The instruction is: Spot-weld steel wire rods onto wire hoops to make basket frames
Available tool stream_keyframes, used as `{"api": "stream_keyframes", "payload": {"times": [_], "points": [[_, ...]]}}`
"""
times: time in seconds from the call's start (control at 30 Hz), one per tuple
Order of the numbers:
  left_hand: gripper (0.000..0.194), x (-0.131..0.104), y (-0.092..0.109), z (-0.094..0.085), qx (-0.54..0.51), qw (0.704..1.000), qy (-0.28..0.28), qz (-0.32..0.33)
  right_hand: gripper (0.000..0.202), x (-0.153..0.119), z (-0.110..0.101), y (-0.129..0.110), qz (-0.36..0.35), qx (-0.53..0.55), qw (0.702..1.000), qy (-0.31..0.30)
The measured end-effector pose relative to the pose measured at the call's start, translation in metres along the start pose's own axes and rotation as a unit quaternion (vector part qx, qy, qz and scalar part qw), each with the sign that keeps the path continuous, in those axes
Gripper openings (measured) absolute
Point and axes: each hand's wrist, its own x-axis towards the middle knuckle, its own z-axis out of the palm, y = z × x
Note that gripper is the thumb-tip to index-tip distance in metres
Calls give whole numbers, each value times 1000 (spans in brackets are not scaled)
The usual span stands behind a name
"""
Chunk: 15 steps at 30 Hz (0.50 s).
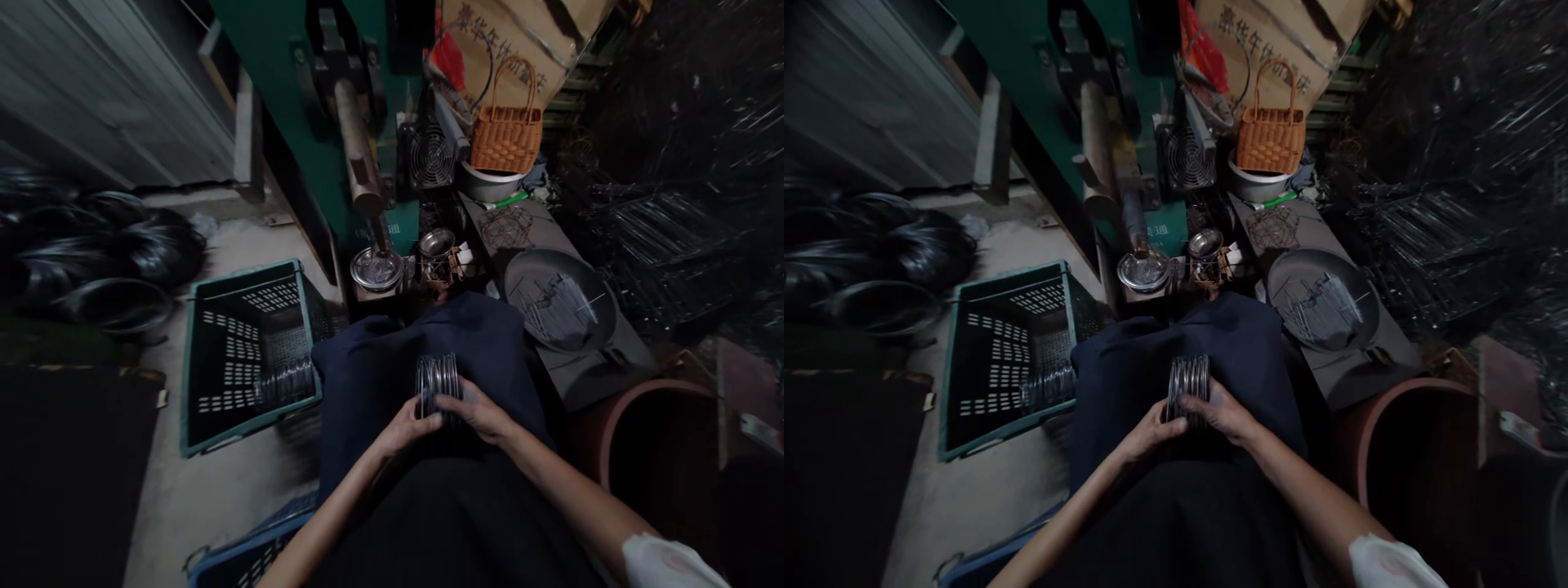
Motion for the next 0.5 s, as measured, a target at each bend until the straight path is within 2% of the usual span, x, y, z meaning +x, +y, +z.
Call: {"api": "stream_keyframes", "payload": {"times": [0.13,0.33,0.5], "points": [[62,0,4,2,17,1000,10,10,45,-4,1,-4,-17,-33,999,0],[60,7,1,7,83,996,21,29,47,0,-1,4,-17,-40,998,44],[54,1,-2,7,37,998,38,19,46,-3,2,3,-16,-47,997,63]]}}
